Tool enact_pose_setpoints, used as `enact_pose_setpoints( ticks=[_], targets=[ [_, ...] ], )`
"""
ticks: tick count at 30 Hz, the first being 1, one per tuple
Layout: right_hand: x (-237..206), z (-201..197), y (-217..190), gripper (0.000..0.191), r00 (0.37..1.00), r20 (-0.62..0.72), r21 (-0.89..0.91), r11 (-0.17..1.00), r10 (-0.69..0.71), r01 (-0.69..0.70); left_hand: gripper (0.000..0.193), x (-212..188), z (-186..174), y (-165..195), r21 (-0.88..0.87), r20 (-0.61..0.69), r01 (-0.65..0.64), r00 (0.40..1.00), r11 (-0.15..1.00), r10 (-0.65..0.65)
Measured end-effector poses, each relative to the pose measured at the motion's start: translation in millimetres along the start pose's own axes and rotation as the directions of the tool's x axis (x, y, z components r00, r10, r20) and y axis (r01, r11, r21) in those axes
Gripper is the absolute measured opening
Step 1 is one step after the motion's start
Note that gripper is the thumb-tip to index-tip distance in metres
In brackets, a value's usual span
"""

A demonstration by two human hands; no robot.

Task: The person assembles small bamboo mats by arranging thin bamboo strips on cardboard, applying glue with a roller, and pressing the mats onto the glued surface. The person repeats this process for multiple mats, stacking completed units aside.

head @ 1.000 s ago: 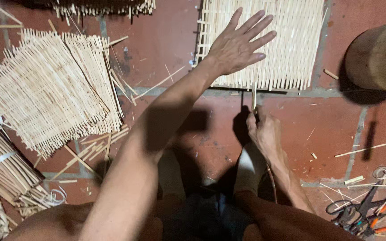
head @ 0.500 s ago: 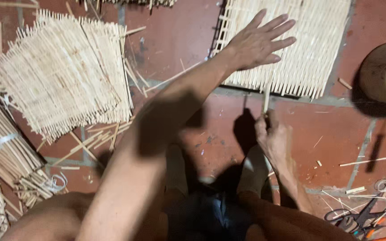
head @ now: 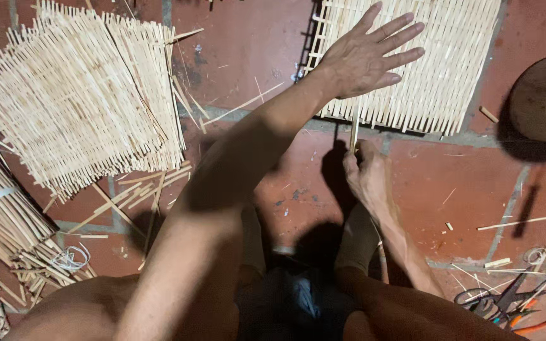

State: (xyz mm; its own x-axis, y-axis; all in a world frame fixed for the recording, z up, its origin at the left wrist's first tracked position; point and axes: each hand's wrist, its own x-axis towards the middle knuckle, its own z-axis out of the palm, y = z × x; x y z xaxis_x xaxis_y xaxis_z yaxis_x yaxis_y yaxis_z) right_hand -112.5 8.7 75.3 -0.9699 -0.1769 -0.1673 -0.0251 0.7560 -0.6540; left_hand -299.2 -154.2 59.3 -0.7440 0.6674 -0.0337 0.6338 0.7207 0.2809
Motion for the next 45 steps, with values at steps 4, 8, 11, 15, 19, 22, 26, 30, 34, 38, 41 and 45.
enact_pose_setpoints(
  ticks=[4, 8, 11, 15, 19, 22, 26, 30, 34, 38, 41, 45],
  targets=[
    [6, 8, 5, 0.022, 0.989, -0.077, 0.058, 0.990, -0.127, 0.132, 0.063, -1, 1, 0, 0.027, 0.002, -0.009, 1.000, 1.000, 0.009],
    [0, 7, 7, 0.019, 1.000, -0.016, 0.069, 0.997, 0.023, -0.022, 0.061, 0, 3, -1, 0.033, -0.076, -0.031, 0.997, 0.999, 0.033],
    [-12, 0, 6, 0.018, 0.999, -0.044, 0.056, 0.998, 0.020, -0.017, 0.061, 5, 2, -1, -0.023, -0.061, -0.031, 0.998, 0.999, 0.029],
    [-12, -2, 4, 0.016, 0.997, 0.024, 0.075, 0.994, 0.072, -0.073, 0.057, 8, -3, -3, -0.062, 0.012, -0.018, 1.000, 0.998, 0.019],
    [3, 6, -5, 0.013, 0.989, 0.146, 0.052, 0.998, 0.030, -0.038, 0.059, 9, -7, -4, -0.062, 0.098, 0.021, 0.995, 0.998, -0.015],
    [9, 7, -12, 0.014, 0.995, 0.098, 0.025, 0.999, -0.026, 0.023, 0.058, 8, -5, -3, -0.026, 0.061, 0.020, 0.998, 0.999, -0.019],
    [11, 6, -23, 0.015, 0.985, 0.169, -0.007, 1.000, 0.031, -0.030, 0.056, 5, 2, -5, 0.003, 0.015, -0.038, 0.999, 0.999, 0.038],
    [13, 6, -33, 0.018, 0.996, 0.087, 0.022, 1.000, 0.016, -0.018, 0.058, 4, 7, -11, 0.002, 0.002, -0.058, 0.998, 0.998, 0.058],
    [17, 5, -38, 0.020, 0.987, 0.123, 0.048, 0.993, 0.101, -0.108, 0.061, 5, 8, -10, -0.009, -0.033, -0.077, 0.996, 0.997, 0.077],
    [9, -1, -32, 0.022, 0.998, 0.063, 0.059, 0.998, 0.002, -0.006, 0.056, 2, 1, -5, -0.013, -0.053, -0.092, 0.994, 0.996, 0.092],
    [-7, -6, -20, 0.021, 0.994, 0.060, 0.065, 0.994, 0.089, -0.093, 0.055, 2, -9, -4, -0.032, -0.010, -0.085, 0.996, 0.996, 0.085],
    [-17, -11, 3, 0.017, 0.995, 0.006, 0.078, 0.992, 0.097, -0.097, 0.051, 6, -14, 7, -0.069, 0.029, 0.013, 1.000, 0.998, -0.011]
  ],
)
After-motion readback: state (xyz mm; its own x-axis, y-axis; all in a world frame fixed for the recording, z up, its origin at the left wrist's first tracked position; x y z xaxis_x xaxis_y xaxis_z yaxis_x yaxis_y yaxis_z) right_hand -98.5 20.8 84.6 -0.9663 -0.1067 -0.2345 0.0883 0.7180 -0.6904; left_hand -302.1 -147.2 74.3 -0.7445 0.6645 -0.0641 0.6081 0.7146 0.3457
